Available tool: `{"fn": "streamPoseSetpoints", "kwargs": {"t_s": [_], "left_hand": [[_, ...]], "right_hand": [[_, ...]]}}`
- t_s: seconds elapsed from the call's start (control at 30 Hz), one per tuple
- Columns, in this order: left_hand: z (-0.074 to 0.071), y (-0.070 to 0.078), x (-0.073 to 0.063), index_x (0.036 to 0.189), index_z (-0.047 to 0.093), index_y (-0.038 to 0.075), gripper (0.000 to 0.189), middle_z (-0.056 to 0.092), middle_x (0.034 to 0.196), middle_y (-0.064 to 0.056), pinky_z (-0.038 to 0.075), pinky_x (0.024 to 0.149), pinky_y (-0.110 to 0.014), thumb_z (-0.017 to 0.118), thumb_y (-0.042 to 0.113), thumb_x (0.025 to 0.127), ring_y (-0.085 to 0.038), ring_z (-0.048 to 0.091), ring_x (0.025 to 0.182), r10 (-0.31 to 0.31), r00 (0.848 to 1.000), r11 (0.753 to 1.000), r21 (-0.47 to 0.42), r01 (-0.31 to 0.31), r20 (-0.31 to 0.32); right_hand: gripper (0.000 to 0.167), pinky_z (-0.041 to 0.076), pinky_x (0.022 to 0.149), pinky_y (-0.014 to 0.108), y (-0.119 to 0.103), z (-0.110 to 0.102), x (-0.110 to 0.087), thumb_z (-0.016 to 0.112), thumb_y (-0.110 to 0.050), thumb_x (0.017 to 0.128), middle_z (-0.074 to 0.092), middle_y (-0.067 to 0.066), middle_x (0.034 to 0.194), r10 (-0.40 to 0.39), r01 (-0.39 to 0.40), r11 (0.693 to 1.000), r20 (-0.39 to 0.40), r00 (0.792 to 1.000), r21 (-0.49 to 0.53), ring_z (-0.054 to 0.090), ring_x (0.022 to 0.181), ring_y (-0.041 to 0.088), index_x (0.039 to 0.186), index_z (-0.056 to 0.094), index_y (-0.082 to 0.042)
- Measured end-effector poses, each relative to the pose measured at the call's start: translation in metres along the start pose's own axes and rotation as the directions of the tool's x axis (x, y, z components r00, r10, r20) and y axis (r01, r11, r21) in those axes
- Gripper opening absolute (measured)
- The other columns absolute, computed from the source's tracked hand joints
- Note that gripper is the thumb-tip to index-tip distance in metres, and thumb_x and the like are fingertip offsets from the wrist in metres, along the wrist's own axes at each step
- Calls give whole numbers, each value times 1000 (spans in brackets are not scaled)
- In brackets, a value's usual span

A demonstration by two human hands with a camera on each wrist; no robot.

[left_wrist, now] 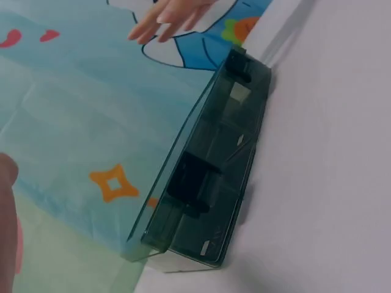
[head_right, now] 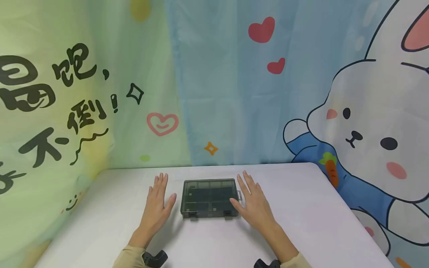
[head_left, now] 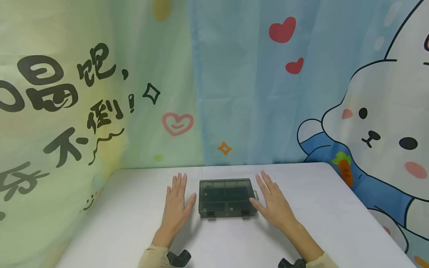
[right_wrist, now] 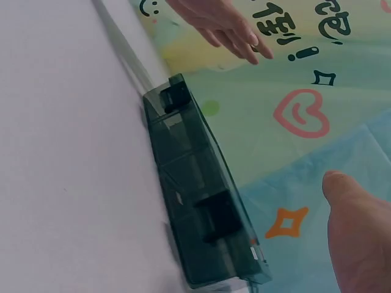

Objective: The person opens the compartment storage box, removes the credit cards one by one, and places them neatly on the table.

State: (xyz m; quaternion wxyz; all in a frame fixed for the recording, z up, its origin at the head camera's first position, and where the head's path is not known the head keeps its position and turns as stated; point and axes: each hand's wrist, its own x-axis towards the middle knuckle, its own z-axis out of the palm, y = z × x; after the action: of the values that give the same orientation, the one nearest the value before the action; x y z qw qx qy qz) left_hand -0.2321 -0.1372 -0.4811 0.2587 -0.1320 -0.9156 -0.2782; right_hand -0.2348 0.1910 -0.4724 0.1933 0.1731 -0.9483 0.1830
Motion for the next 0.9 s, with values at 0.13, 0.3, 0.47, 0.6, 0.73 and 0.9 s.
{"fn": "streamPoseSetpoints", "kwargs": {"t_s": [0.13, 0.3, 0.47, 0.6, 0.73, 0.9], "left_hand": [[8, -5, 1, 153, 18, 16, 70, 20, 159, -11, 18, 117, -59, 51, 40, 96, -31, 17, 147, 29, 998, 999, -34, -27, 52], [14, -13, -2, 153, 19, 16, 72, 20, 159, -10, 21, 117, -57, 52, 42, 95, -30, 18, 147, 69, 989, 997, -47, -63, 130], [17, -20, -1, 153, 16, 17, 74, 15, 160, -7, 20, 118, -56, 51, 46, 95, -27, 14, 148, 95, 971, 993, -87, -78, 219], [22, -25, 1, 154, 15, 16, 76, 13, 161, -7, 20, 118, -57, 52, 48, 94, -30, 15, 147, 128, 957, 987, -124, -98, 262], [27, -32, 1, 154, 14, 15, 80, 9, 161, -6, 20, 118, -56, 53, 50, 93, -31, 14, 147, 143, 941, 985, -136, -105, 306], [33, -39, -2, 154, 12, 16, 86, 5, 162, -2, 17, 120, -54, 56, 54, 90, -26, 10, 149, 134, 922, 982, -172, -75, 364]], "right_hand": [[82, 27, 114, 57, 1, 6, -3, 57, -52, 90, 18, 10, 159, -10, 10, 1000, 5, 1000, 18, 26, 143, 34, 153, 19, -16], [84, 27, 114, 57, 1, 13, -5, 58, -53, 90, 16, 8, 160, -11, 10, 998, 18, 1000, 54, 26, 143, 34, 153, 16, -17], [84, 30, 114, 56, 5, 21, -8, 61, -50, 89, 20, 9, 159, -42, 41, 996, 15, 999, 78, 29, 142, 32, 153, 20, -13], [84, 31, 113, 53, 9, 28, -11, 66, -46, 87, 24, 9, 158, -101, 100, 991, 3, 995, 85, 32, 140, 30, 151, 25, -10], [87, 32, 112, 49, 12, 33, -13, 70, -44, 84, 26, 7, 157, -150, 151, 985, -14, 989, 87, 35, 139, 28, 151, 26, -12], [89, 32, 112, 49, 16, 40, -17, 72, -46, 81, 27, 5, 157, -179, 178, 979, -4, 984, 98, 35, 139, 26, 151, 26, -14]]}}
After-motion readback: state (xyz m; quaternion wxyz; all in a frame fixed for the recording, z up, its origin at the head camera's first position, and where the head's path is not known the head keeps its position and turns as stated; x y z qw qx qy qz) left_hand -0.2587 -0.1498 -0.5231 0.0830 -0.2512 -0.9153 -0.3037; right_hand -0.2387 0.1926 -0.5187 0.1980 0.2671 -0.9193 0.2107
